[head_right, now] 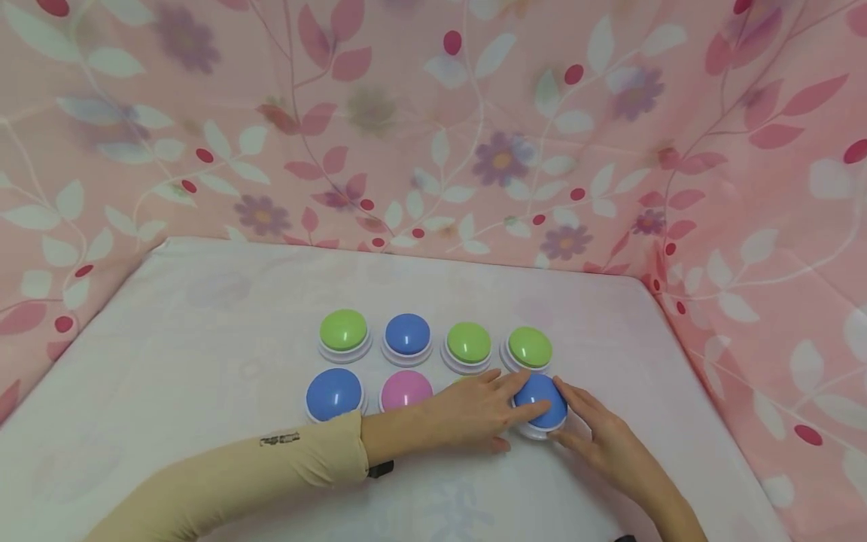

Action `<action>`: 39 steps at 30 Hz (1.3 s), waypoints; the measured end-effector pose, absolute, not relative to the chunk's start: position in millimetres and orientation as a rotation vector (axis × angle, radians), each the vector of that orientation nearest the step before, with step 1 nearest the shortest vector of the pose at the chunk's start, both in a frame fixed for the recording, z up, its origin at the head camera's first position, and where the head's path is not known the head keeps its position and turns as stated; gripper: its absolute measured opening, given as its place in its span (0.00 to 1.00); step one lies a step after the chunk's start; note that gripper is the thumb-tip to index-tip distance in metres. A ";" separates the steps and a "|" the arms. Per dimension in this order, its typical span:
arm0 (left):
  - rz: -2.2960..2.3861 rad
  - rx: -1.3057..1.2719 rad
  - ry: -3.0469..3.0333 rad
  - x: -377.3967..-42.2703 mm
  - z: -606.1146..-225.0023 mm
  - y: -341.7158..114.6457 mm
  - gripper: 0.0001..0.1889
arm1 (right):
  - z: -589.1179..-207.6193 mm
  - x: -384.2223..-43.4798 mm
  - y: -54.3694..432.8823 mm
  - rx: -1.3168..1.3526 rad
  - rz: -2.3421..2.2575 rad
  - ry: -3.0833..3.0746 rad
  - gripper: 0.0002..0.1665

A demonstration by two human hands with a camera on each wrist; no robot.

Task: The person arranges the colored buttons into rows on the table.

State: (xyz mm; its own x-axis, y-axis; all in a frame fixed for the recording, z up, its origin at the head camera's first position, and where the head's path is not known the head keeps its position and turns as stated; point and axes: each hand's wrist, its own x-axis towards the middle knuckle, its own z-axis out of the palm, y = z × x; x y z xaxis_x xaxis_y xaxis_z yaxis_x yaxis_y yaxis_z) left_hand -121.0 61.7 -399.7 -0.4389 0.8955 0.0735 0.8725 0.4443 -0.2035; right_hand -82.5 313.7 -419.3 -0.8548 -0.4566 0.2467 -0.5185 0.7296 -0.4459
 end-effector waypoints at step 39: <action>0.234 -1.605 -2.607 -123.3 -401.1 54.2 0.40 | -418.8 -82.1 317.8 0.669 0.879 -3.008 0.45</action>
